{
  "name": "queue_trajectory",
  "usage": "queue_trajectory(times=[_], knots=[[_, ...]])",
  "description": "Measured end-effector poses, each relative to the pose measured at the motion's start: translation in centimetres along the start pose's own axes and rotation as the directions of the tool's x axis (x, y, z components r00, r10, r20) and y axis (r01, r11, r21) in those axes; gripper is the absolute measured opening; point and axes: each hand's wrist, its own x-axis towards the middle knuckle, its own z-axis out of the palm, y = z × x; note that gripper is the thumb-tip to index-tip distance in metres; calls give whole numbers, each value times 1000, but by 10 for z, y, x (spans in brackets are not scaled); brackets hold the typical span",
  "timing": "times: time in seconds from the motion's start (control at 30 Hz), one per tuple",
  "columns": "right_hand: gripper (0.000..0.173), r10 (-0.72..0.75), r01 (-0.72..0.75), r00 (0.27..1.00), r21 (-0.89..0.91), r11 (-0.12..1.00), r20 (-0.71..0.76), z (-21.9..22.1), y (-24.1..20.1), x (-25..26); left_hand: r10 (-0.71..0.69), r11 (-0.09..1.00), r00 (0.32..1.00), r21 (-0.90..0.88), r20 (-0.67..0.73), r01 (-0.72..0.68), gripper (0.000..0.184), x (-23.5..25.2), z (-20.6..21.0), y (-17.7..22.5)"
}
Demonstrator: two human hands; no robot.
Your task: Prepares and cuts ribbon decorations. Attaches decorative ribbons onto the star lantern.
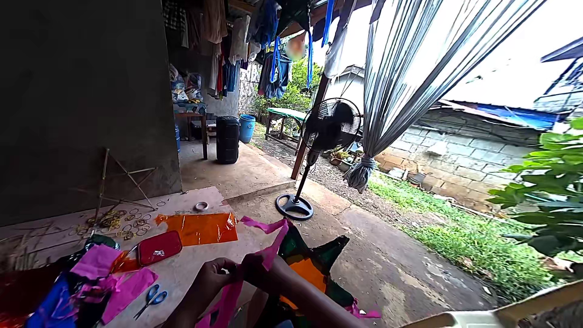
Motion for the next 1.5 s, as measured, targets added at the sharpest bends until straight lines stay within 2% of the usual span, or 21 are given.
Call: queue_trajectory(times=[0.13, 0.27, 0.37, 0.43, 0.53, 0.6, 0.63, 0.7, 0.8, 0.97, 1.07, 1.17, 1.27, 1.37, 1.43, 1.5], knots=[[29, -4, 6, 997, 26, 1000, -76, -13, -8, 9, -6, 986, 999, 164, -53, 15, 30, -5, -18, 24], [29, 33, -27, 995, 59, 998, -97, -19, -9, 15, -21, 991, 973, 126, -229, 51, 17, -13, -35, 26], [24, 4, 6, 991, 78, 997, -136, -12, 0, 18, 54, 988, 949, 152, -311, -7, 10, -17, -41, 23], [22, -18, 29, 988, 70, 997, -152, -6, 3, 21, 137, 962, 935, 271, -328, -46, 14, -21, -37, 32], [20, -32, 43, 986, 70, 997, -161, 0, 0, 23, 197, 901, 949, 427, -245, -77, 28, -20, -22, 40], [21, -11, 26, 987, 91, 996, -159, 2, -6, 22, 104, 883, 978, 469, -182, -7, 46, -16, -11, 41], [21, -4, 21, 987, 102, 995, -162, 3, -8, 22, 51, 883, 986, 468, -160, 30, 49, -15, -6, 41], [20, -10, 28, 985, 100, 995, -174, 5, -8, 22, -25, 893, 993, 444, -114, 73, 37, -11, -2, 42], [21, -53, 64, 979, 51, 997, -197, 7, -4, 23, -21, 892, 998, 449, -56, 44, 17, -4, -10, 32], [22, -53, 54, 981, -3, 999, -184, 8, 1, 31, 2, 895, 999, 445, 38, -19, 17, 4, -24, 17], [24, 9, -16, 983, -39, 999, -182, 2, -4, 39, -11, 912, 996, 409, 84, -24, 15, 8, -32, 8], [27, 81, -90, 986, -56, 994, -148, -13, -14, 45, -62, 895, 994, 446, 89, 15, 14, 8, -41, 2], [33, 109, -126, 984, -126, 984, -140, -26, -21, 50, -70, 852, 996, 523, 59, 29, 17, 4, -51, -8], [33, 90, -116, 987, -198, 973, -135, -30, -20, 49, -152, 780, 988, 612, -14, 128, 20, 1, -70, -20], [31, 86, -113, 986, -201, 973, -142, -27, -17, 47, -137, 739, 972, 634, -190, 228, 20, -2, -78, -16], [30, 87, -114, 987, -201, 973, -139, -22, -18, 45, -36, 715, 924, 636, -380, 290, 26, -4, -75, 0]])
